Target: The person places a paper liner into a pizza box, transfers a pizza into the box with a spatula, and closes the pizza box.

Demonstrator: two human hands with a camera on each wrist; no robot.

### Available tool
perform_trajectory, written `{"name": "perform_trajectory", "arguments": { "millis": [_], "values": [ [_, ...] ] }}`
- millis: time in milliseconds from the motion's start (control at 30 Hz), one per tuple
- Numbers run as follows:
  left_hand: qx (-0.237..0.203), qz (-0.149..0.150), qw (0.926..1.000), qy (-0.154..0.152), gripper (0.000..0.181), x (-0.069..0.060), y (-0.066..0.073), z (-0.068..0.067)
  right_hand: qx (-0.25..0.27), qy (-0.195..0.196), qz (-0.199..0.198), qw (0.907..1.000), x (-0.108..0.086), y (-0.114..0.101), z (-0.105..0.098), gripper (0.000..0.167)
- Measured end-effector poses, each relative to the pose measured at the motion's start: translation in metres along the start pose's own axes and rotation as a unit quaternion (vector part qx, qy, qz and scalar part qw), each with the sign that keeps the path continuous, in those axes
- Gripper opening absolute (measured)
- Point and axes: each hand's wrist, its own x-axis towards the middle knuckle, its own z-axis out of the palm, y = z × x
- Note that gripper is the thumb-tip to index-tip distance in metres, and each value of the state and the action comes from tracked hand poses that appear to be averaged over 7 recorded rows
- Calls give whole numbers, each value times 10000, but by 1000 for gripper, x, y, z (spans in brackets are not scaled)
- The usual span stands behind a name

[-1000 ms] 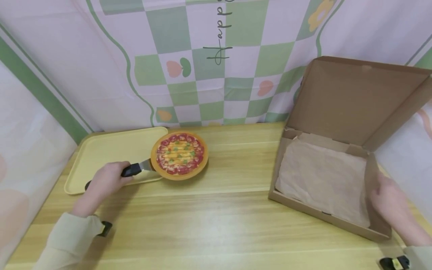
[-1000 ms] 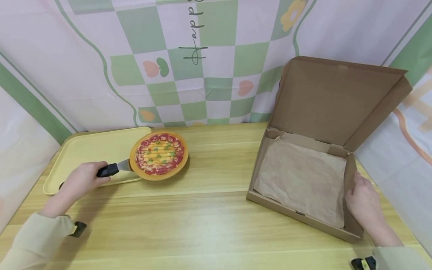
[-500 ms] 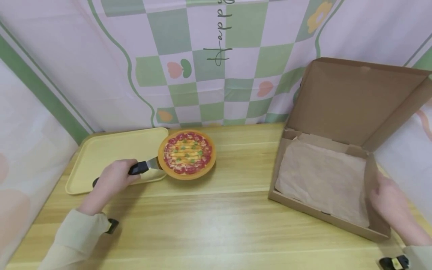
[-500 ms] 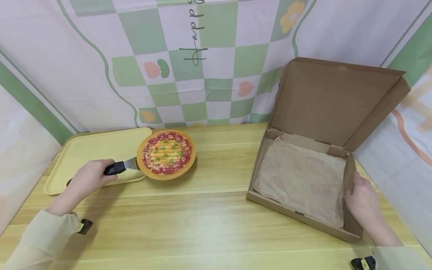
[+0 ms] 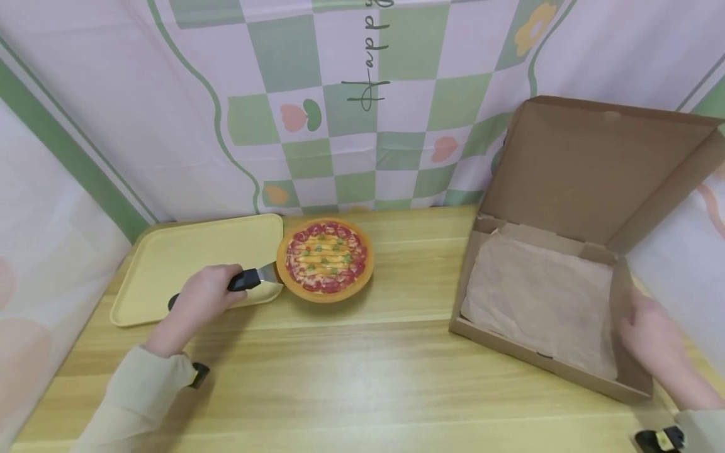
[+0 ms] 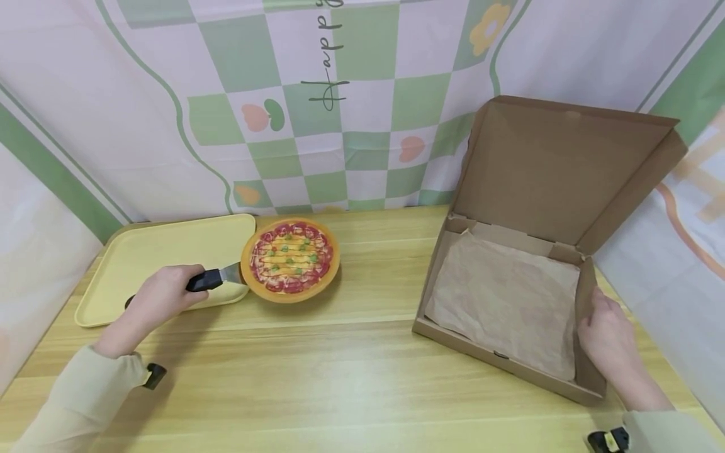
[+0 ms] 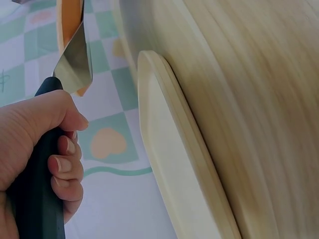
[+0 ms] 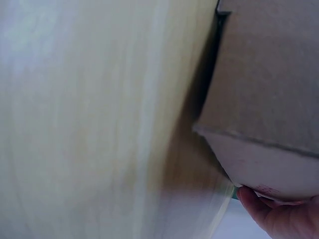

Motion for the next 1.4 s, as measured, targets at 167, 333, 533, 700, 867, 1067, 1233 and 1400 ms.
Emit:
{"name": "perform_trajectory", "arguments": {
  "millis": [167, 333, 533, 700, 867, 1067, 1233, 1400],
  "values": [
    [33, 22, 10000, 26, 23, 1, -2, 2, 82, 45, -127, 9999, 4, -2, 6, 57],
    [40, 19, 10000, 42, 22, 2, -2, 4, 129, 72, -179, 9997, 7, -5, 11, 59],
    [-12, 55, 10000, 59, 23, 4, 4, 6, 102, 42, -144, 9998, 8, -9, 13, 58],
    [-67, 108, 9999, -4, 21, 7, 11, 7, 145, 80, -158, 9997, 7, -11, 12, 58],
    [-64, 207, 9998, 10, 21, 9, 15, 9, 145, 129, -188, 9996, 7, -12, 12, 58],
    [-32, 207, 9998, 54, 23, 9, 15, 11, 182, 126, -259, 9994, 15, -11, 21, 60],
    [16, 137, 9999, 12, 20, 10, 15, 12, 193, 187, -340, 9991, 21, -16, 29, 57],
    [61, 180, 9998, 68, 17, 11, 13, 13, 213, 152, -379, 9989, 28, -19, 38, 57]
  ]
}}
